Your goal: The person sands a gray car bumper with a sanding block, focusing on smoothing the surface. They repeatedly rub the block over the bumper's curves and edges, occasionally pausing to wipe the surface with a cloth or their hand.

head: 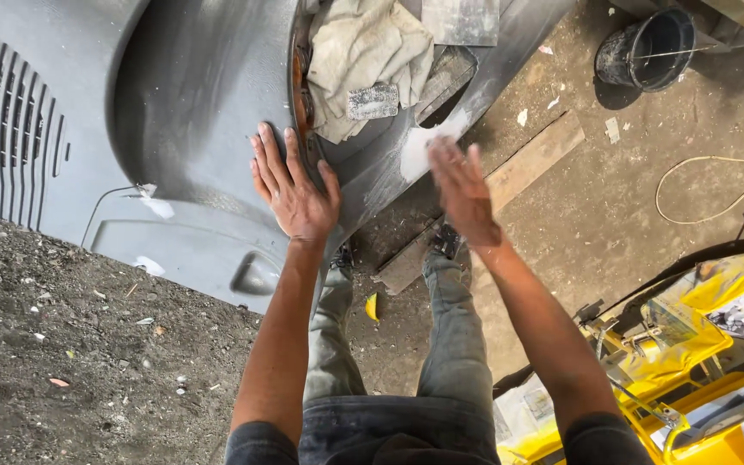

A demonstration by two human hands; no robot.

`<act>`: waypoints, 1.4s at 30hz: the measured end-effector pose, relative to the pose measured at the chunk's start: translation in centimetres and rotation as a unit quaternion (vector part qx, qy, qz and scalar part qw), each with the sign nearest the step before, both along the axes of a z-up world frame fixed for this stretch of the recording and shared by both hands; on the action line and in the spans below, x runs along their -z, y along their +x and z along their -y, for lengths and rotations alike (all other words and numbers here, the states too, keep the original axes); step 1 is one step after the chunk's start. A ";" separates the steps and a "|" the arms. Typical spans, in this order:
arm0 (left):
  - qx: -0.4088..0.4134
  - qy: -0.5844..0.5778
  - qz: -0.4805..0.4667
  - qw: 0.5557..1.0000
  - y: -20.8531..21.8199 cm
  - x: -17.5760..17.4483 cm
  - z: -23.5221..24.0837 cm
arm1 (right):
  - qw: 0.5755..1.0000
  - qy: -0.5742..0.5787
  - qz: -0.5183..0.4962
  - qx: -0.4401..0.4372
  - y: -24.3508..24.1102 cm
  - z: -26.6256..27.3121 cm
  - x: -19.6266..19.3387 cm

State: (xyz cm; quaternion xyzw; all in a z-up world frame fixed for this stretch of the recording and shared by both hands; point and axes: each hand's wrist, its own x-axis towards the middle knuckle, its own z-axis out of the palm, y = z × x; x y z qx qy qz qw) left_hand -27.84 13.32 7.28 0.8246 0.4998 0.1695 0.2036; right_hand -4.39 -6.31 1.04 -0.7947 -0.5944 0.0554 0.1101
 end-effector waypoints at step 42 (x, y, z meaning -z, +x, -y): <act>-0.007 -0.023 0.002 1.000 0.0 0.3 0.4 | 0.987 -0.141 0.018 0.072 -8.6 -3.2 -2.5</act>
